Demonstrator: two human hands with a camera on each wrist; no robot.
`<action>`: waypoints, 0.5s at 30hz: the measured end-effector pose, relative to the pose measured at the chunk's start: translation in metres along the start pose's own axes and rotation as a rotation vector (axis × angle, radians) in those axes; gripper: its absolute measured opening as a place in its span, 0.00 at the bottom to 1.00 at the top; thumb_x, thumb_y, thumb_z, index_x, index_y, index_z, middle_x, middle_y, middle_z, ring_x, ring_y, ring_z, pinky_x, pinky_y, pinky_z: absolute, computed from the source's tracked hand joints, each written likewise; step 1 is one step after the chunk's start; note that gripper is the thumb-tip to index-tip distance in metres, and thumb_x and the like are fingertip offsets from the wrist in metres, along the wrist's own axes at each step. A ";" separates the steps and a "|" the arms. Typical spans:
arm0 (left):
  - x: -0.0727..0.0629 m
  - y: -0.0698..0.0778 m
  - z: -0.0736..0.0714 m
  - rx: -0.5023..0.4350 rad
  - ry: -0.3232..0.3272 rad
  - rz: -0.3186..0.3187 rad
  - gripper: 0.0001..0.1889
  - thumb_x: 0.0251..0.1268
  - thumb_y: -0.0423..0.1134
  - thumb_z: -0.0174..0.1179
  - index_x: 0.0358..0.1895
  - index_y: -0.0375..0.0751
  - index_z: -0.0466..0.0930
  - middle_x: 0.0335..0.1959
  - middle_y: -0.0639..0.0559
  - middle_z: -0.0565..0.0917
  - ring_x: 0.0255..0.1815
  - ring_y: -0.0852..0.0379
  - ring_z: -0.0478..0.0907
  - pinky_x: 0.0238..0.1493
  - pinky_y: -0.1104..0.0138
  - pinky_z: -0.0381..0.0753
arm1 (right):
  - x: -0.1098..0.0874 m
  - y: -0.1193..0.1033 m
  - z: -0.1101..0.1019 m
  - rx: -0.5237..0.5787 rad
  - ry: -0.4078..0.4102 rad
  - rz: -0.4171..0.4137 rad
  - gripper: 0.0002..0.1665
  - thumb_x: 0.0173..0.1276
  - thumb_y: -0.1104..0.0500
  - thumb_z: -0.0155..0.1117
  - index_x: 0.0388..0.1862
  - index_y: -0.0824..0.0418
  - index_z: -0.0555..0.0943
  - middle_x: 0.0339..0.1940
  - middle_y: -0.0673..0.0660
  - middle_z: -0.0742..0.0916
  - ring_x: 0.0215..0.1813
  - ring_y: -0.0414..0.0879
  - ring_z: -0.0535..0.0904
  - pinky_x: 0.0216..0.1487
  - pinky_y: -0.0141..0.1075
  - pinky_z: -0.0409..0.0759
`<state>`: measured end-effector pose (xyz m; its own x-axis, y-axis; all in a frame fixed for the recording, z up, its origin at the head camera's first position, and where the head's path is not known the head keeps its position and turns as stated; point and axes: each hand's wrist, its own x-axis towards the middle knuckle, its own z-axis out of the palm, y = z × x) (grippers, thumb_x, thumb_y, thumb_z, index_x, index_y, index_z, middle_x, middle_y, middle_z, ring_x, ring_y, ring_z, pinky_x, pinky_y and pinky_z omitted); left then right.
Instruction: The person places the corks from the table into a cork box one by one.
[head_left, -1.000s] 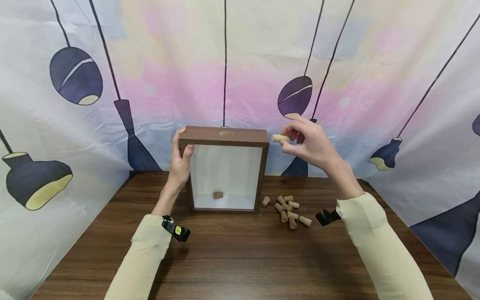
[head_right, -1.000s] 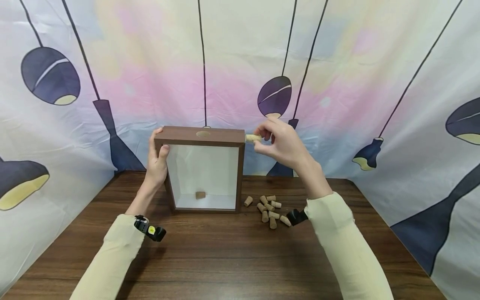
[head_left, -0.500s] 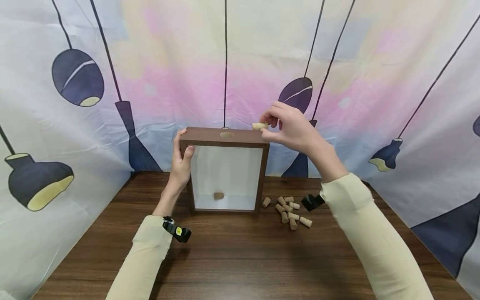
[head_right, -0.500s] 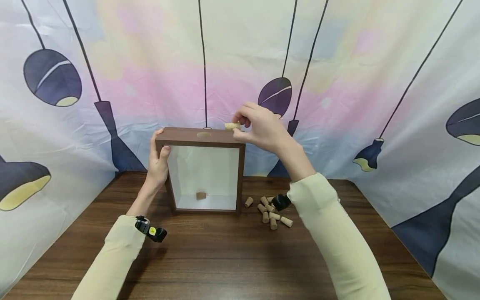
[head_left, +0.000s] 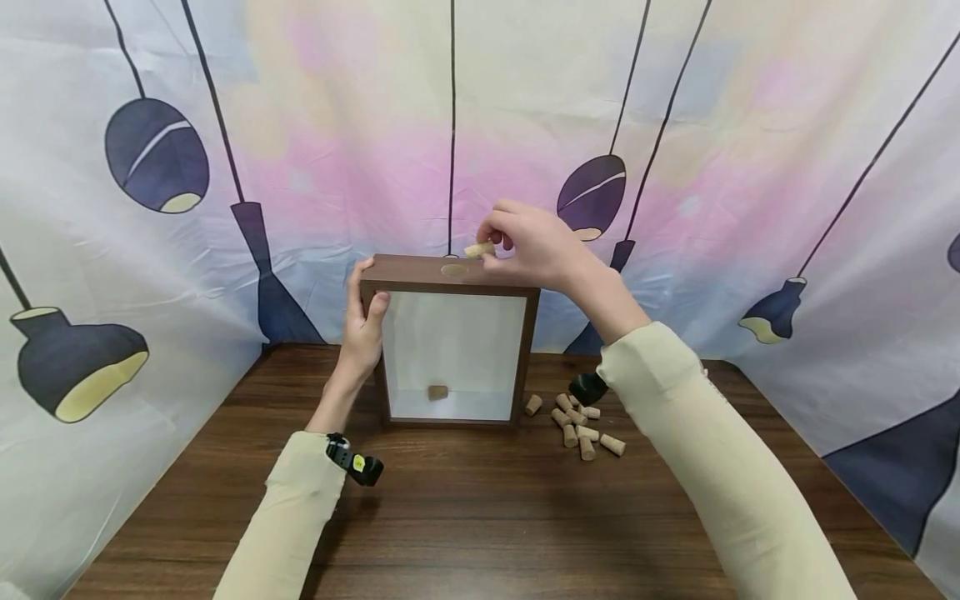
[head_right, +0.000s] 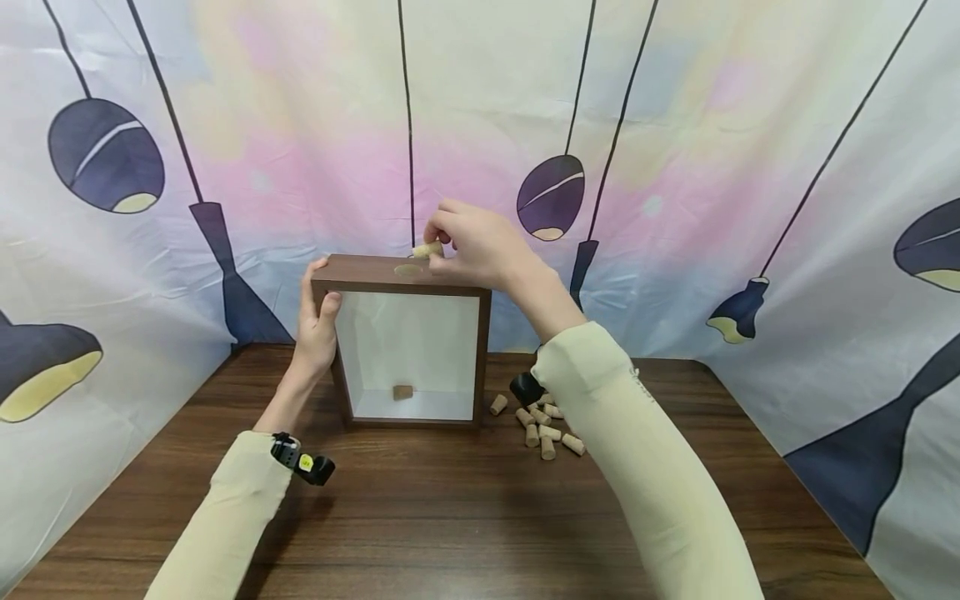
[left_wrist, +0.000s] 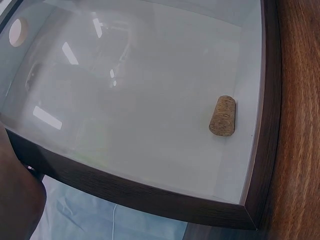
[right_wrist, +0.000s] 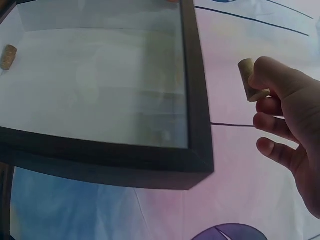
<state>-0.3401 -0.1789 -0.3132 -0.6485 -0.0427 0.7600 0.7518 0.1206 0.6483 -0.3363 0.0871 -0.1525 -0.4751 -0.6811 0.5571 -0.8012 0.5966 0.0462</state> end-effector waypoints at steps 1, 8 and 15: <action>0.000 0.000 0.000 0.000 0.000 0.002 0.34 0.79 0.51 0.48 0.76 0.36 0.50 0.79 0.38 0.47 0.66 0.54 0.52 0.62 0.61 0.53 | 0.002 0.000 0.002 -0.006 -0.019 0.009 0.06 0.61 0.60 0.63 0.38 0.57 0.82 0.37 0.53 0.81 0.41 0.46 0.76 0.44 0.37 0.73; -0.001 0.001 0.002 -0.002 -0.001 -0.005 0.34 0.79 0.52 0.48 0.76 0.37 0.49 0.80 0.41 0.47 0.66 0.53 0.52 0.61 0.61 0.53 | 0.011 -0.007 0.014 -0.115 -0.134 0.023 0.08 0.64 0.59 0.64 0.42 0.57 0.83 0.40 0.51 0.80 0.40 0.47 0.78 0.44 0.40 0.77; 0.003 -0.018 0.000 -0.007 0.002 -0.020 0.35 0.78 0.55 0.47 0.78 0.42 0.49 0.78 0.48 0.48 0.37 0.62 0.61 0.43 0.69 0.60 | 0.017 -0.018 0.022 -0.229 -0.178 0.008 0.07 0.72 0.59 0.60 0.44 0.56 0.85 0.40 0.52 0.79 0.39 0.49 0.80 0.42 0.44 0.79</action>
<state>-0.3552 -0.1813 -0.3223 -0.6630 -0.0466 0.7472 0.7397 0.1128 0.6634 -0.3375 0.0556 -0.1620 -0.5534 -0.7280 0.4048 -0.7040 0.6685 0.2397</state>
